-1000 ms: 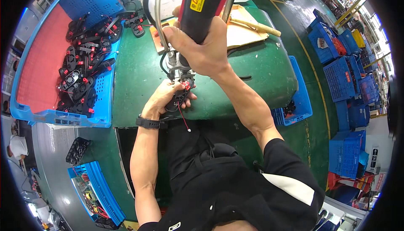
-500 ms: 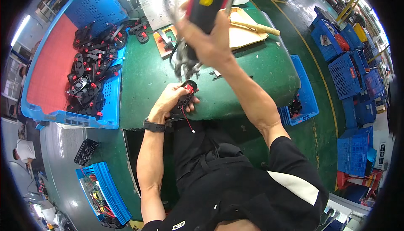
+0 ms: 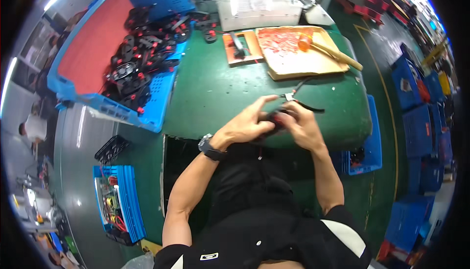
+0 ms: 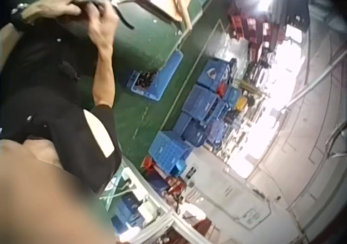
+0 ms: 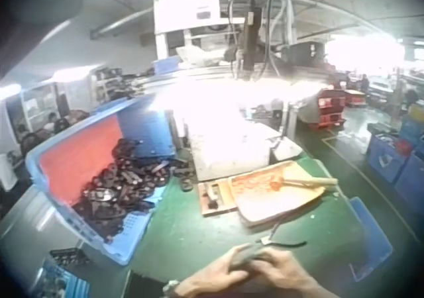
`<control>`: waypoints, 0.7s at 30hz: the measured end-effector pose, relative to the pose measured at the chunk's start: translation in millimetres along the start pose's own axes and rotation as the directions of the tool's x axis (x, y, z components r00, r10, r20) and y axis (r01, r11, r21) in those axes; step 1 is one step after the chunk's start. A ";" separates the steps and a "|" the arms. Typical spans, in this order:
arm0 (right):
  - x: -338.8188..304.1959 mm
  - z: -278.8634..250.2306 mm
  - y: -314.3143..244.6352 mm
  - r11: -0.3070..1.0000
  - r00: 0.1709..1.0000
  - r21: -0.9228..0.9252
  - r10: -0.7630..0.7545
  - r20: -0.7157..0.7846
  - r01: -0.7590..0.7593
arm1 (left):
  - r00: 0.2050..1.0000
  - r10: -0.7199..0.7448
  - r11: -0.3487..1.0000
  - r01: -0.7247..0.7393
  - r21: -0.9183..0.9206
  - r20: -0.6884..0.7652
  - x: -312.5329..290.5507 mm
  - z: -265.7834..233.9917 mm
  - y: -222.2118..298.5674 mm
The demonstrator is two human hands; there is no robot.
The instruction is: Assembling electronic components at a factory workbench using a pneumatic screwdriver.
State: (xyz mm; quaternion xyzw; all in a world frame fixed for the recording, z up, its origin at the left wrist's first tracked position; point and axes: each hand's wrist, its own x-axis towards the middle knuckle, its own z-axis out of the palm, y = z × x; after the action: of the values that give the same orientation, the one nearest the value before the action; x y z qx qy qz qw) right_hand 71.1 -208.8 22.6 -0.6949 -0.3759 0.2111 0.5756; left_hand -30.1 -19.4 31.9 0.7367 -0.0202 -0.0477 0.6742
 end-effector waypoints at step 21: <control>-11.9 -149.4 57.8 0.998 0.723 -0.024 0.029 -0.691 -0.063 | 0.342 0.234 0.174 0.906 0.385 -0.910 -25.7 -290.9 -30.2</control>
State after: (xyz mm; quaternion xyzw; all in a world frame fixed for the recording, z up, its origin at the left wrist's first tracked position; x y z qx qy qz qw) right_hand 188.3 -316.8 2.6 -0.7457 -0.1225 -0.0566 0.6525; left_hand -28.4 274.2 28.1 0.8469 0.5075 0.1555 -0.0333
